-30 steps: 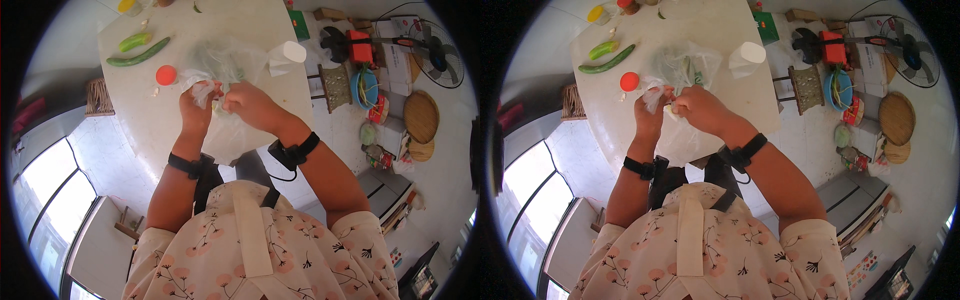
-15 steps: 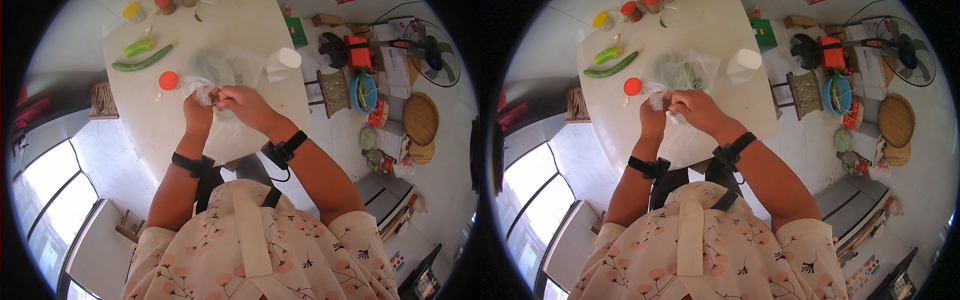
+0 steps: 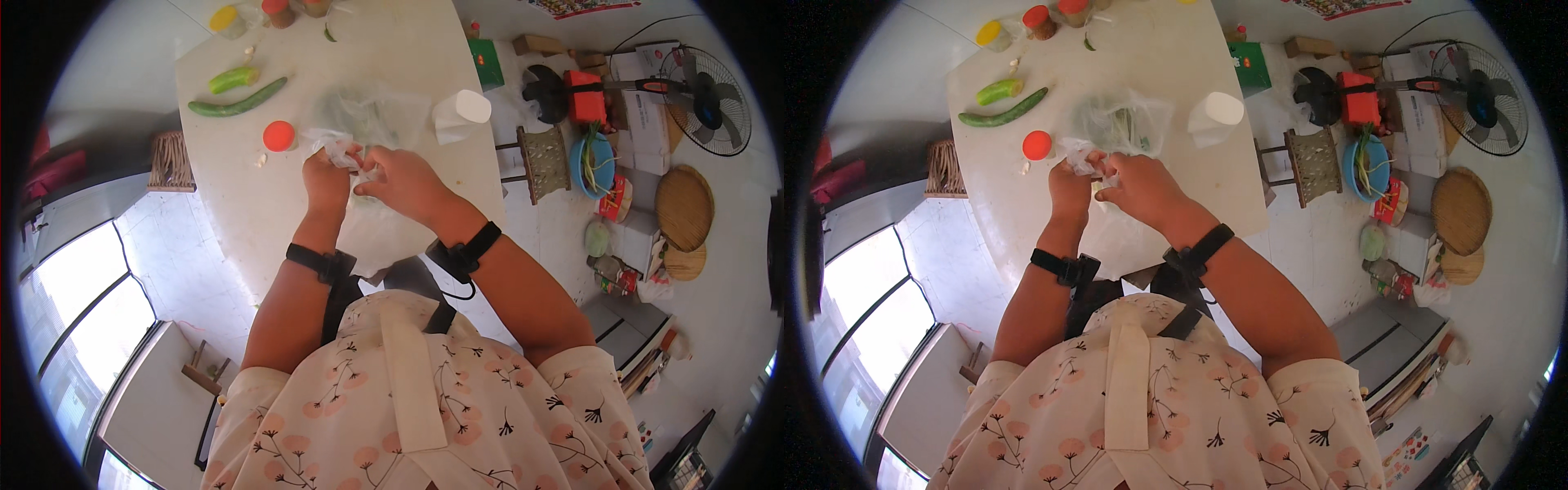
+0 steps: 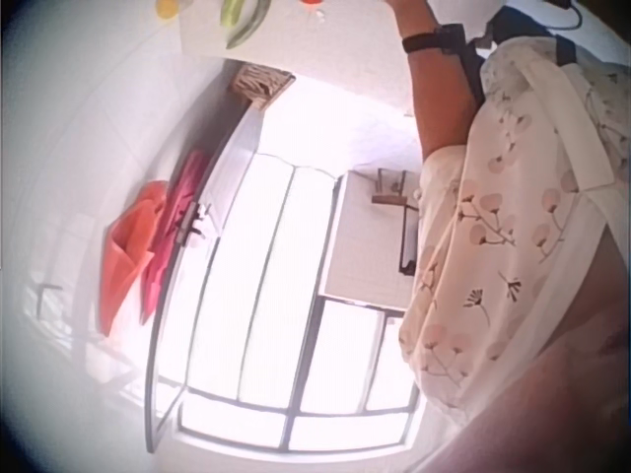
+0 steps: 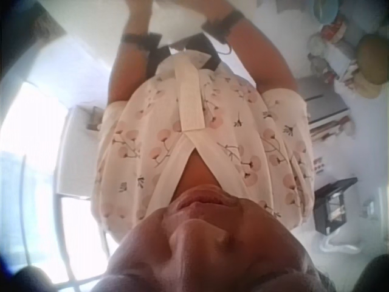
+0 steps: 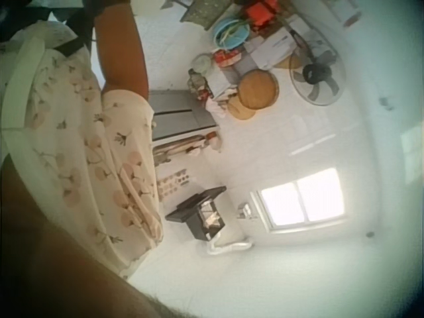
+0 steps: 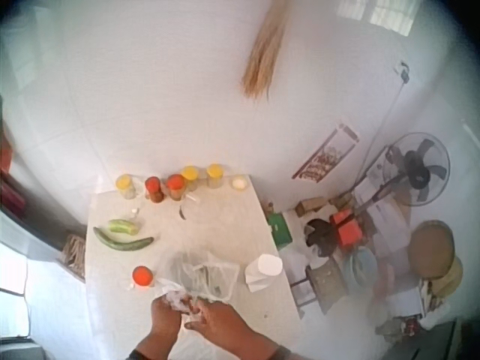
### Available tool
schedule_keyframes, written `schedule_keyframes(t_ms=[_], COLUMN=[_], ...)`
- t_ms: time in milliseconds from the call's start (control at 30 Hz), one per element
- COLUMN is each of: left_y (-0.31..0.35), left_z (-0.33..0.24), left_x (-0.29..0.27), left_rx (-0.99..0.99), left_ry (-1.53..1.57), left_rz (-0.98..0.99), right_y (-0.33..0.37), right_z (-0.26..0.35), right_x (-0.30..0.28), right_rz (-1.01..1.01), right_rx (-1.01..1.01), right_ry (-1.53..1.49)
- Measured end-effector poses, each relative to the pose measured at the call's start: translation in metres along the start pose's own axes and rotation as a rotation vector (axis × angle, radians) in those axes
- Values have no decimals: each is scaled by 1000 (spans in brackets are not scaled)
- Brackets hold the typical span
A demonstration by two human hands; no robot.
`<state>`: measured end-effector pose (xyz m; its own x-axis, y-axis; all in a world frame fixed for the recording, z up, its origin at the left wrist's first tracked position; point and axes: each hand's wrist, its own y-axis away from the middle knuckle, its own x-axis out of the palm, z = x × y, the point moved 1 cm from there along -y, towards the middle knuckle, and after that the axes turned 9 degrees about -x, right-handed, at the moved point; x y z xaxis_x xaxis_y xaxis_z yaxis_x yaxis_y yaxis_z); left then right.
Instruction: The person walks from a counter to a table and uses both hands to untie a knot in a plastic bag, removes a netted melon from the bag, and then pulls off the plastic netting to reveal the melon.
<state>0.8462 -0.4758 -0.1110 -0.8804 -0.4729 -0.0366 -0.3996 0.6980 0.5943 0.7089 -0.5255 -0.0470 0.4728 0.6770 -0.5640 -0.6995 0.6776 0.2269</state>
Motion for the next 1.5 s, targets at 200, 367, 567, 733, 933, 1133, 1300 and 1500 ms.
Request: schedule_keyframes(t_ms=[200,367,567,733,933,1133,1300,1500], left_y=[3,5,0,-6,2,0,3,12], left_z=[-3,-5,0,5,-9,-4,-6,-2], left_x=[-2,2,5,4,-6,-15,-18,-3], left_rx=[-2,-98,-146,-145,-181,-154,-171,-117], left_ry=[10,125,109,72,-21,10,73,56], left_rz=[-6,-9,-47,-30,71,-25,50,5], right_y=[0,-6,-7,-1,6,-1,7,-10], right_z=[-16,-29,-16,-13,-14,-11,-17,-15], right_x=[5,5,-7,-7,-5,4,15,15], right_rz=[-16,145,312,392,27,150,-142,103], right_rx=[-94,-1,63,56,-550,-438,-404,73], right_ry=[-79,-286,-303,-2,182,-2,-165,-106])
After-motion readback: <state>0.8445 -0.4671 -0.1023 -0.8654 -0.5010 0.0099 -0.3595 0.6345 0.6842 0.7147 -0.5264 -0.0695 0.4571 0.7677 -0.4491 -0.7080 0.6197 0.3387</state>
